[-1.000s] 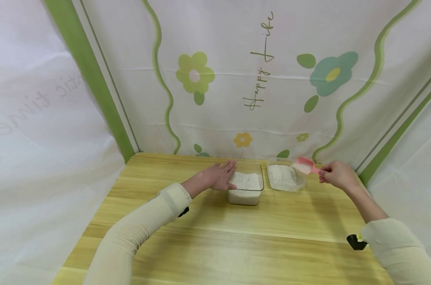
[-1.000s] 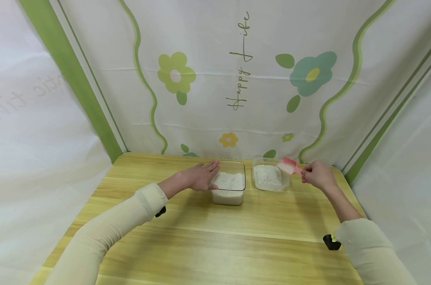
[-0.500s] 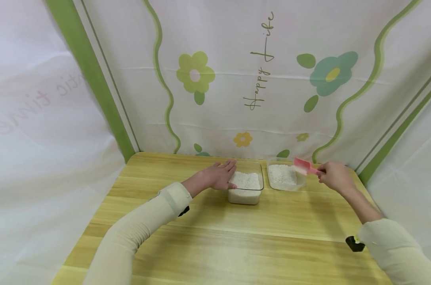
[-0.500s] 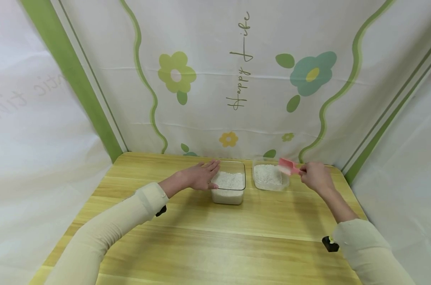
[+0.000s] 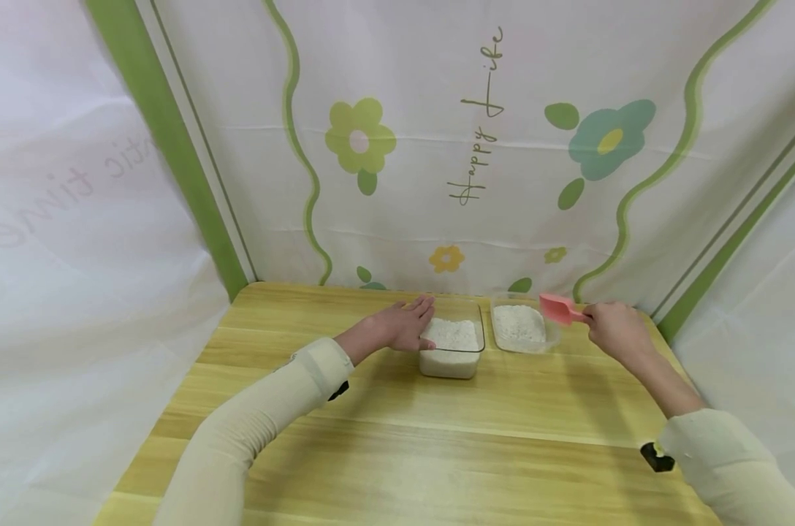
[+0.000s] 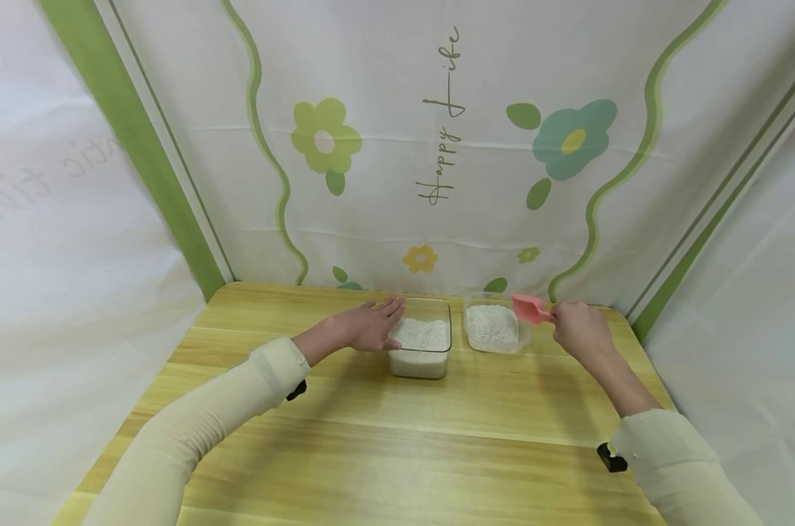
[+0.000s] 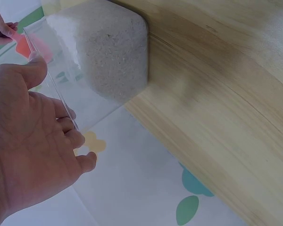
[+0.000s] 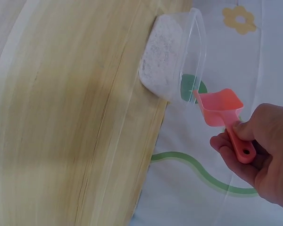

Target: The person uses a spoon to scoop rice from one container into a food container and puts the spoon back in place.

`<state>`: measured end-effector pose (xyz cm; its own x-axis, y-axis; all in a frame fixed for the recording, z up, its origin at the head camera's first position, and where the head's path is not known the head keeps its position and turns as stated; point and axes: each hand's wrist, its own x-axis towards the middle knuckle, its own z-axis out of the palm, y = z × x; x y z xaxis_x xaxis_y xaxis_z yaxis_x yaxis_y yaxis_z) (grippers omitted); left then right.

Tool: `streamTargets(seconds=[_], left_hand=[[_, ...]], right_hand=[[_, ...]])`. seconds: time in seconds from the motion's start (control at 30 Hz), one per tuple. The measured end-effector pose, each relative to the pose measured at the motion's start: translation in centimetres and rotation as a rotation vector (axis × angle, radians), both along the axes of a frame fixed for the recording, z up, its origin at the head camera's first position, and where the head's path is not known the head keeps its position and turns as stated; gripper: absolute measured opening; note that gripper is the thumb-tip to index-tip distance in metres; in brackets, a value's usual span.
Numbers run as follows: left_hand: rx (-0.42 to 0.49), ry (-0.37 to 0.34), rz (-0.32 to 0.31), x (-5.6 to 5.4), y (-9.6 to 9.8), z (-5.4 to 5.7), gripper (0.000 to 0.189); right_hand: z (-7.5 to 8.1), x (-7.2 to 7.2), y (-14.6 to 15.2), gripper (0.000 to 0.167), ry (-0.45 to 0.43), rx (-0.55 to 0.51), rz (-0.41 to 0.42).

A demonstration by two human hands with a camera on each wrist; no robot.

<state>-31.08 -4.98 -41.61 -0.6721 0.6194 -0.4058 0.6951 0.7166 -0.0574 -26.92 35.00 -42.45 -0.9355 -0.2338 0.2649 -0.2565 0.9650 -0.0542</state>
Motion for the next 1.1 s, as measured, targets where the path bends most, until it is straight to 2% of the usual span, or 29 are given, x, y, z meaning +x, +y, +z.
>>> streamTargets(seconds=[0.5,0.67,0.87,1.1], left_hand=[[0.003,0.003,0.000,-0.1,-0.1,-0.2,0.083],[0.005,0.005,-0.004,-0.1,-0.1,-0.2,0.083],[0.004,0.007,-0.005,-0.2,-0.1,-0.3,0.083],[-0.010,0.014,-0.017,-0.2,0.0,-0.2,0.083]], right_hand=[[0.2,0.1,-0.5,0.012,0.031,0.026,0.043],[0.4,0.1,-0.8,0.011,0.042,-0.008,0.048],[2.0,0.3,-1.7,0.012,0.031,-0.104,0.078],[4.2,0.9,-4.8,0.015,-0.007,-0.169,0.151]])
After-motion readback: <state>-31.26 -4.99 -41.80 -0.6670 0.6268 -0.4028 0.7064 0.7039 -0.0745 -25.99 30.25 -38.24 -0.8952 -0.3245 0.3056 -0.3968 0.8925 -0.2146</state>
